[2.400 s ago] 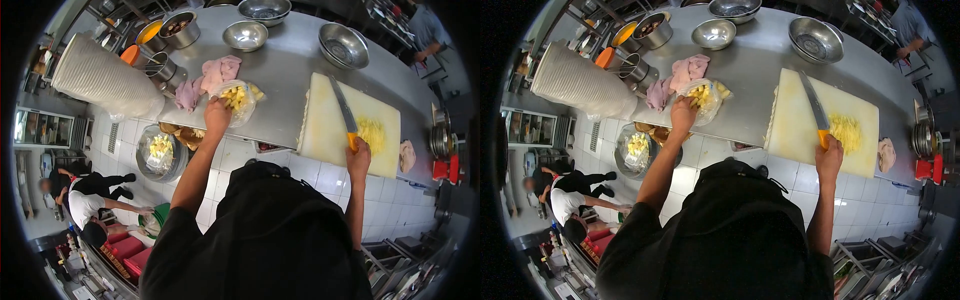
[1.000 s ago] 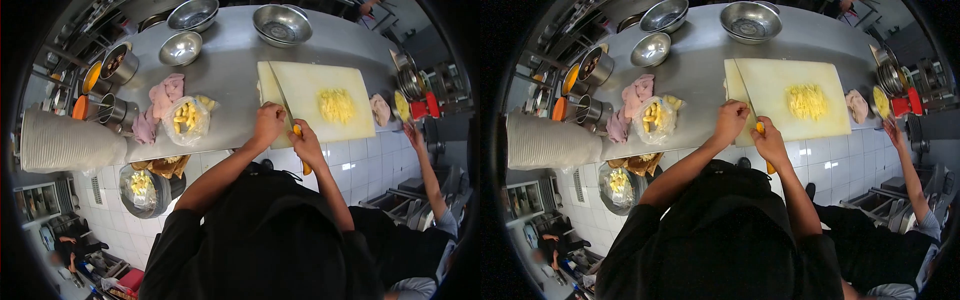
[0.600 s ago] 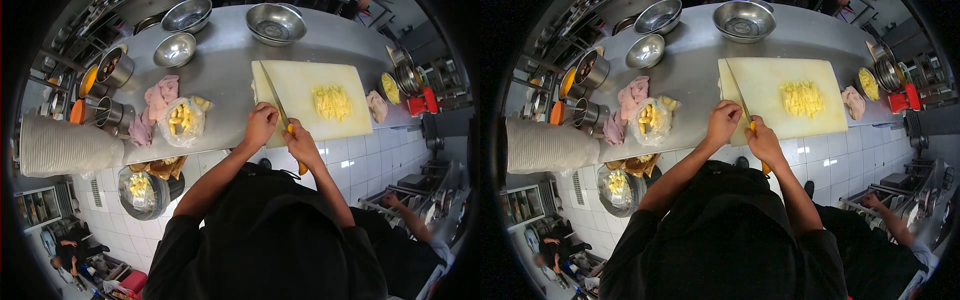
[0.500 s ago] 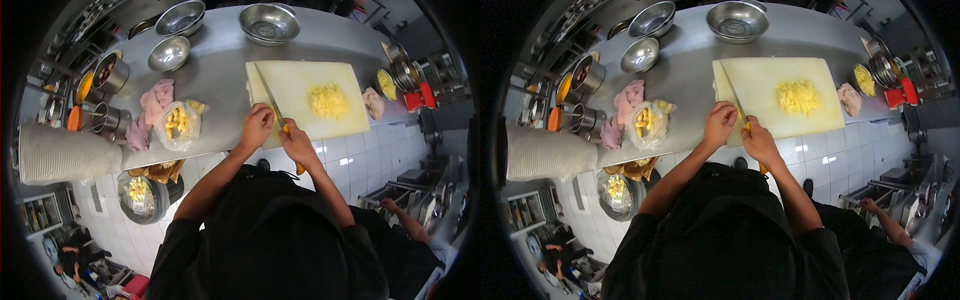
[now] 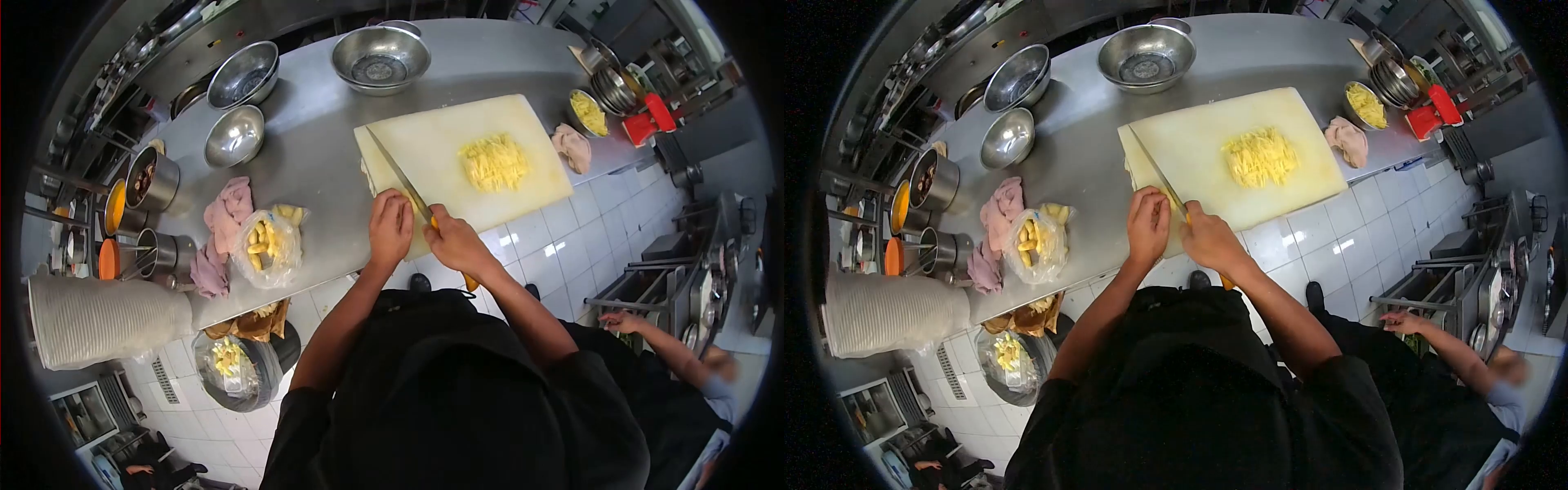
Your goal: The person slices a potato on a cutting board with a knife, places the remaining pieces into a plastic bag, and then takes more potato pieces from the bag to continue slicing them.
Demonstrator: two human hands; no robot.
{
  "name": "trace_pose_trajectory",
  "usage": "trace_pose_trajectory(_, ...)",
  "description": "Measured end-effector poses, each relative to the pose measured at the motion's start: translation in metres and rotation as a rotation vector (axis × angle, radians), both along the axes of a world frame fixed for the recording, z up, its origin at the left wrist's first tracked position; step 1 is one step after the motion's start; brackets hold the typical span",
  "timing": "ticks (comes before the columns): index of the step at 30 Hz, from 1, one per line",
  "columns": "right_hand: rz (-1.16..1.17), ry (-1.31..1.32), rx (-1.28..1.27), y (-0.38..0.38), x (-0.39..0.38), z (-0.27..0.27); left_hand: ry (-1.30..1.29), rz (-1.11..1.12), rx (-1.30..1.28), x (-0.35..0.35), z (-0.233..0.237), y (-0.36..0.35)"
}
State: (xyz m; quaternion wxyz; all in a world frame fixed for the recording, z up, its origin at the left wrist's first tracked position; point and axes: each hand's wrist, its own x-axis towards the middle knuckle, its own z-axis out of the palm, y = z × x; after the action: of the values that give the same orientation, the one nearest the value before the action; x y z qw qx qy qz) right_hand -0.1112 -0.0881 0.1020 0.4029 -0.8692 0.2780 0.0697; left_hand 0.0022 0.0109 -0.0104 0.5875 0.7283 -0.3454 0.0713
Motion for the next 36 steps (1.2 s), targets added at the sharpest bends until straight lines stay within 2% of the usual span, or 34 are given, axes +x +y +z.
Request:
trace_pose_trajectory(12,-0.026,-0.054,-0.124,-0.001,-0.008,-0.002,0.071,0.022,-0.058,0.0,-0.003,-0.004)
trace_pose_trajectory(21,-0.011,-0.041,-0.101,0.0,-0.011,-0.002,0.085,0.001,-0.047,0.0,-0.001,-0.002)
trace_pose_trajectory(27,-0.006,-0.114,-0.117,0.008,-0.013,0.002,0.054,0.007,-0.03,0.001,-0.001,-0.001)
trace_pose_trajectory(36,-0.052,-0.041,-0.087,0.007,-0.011,-0.003,-0.051,0.021,0.007,0.002,0.007,0.0)
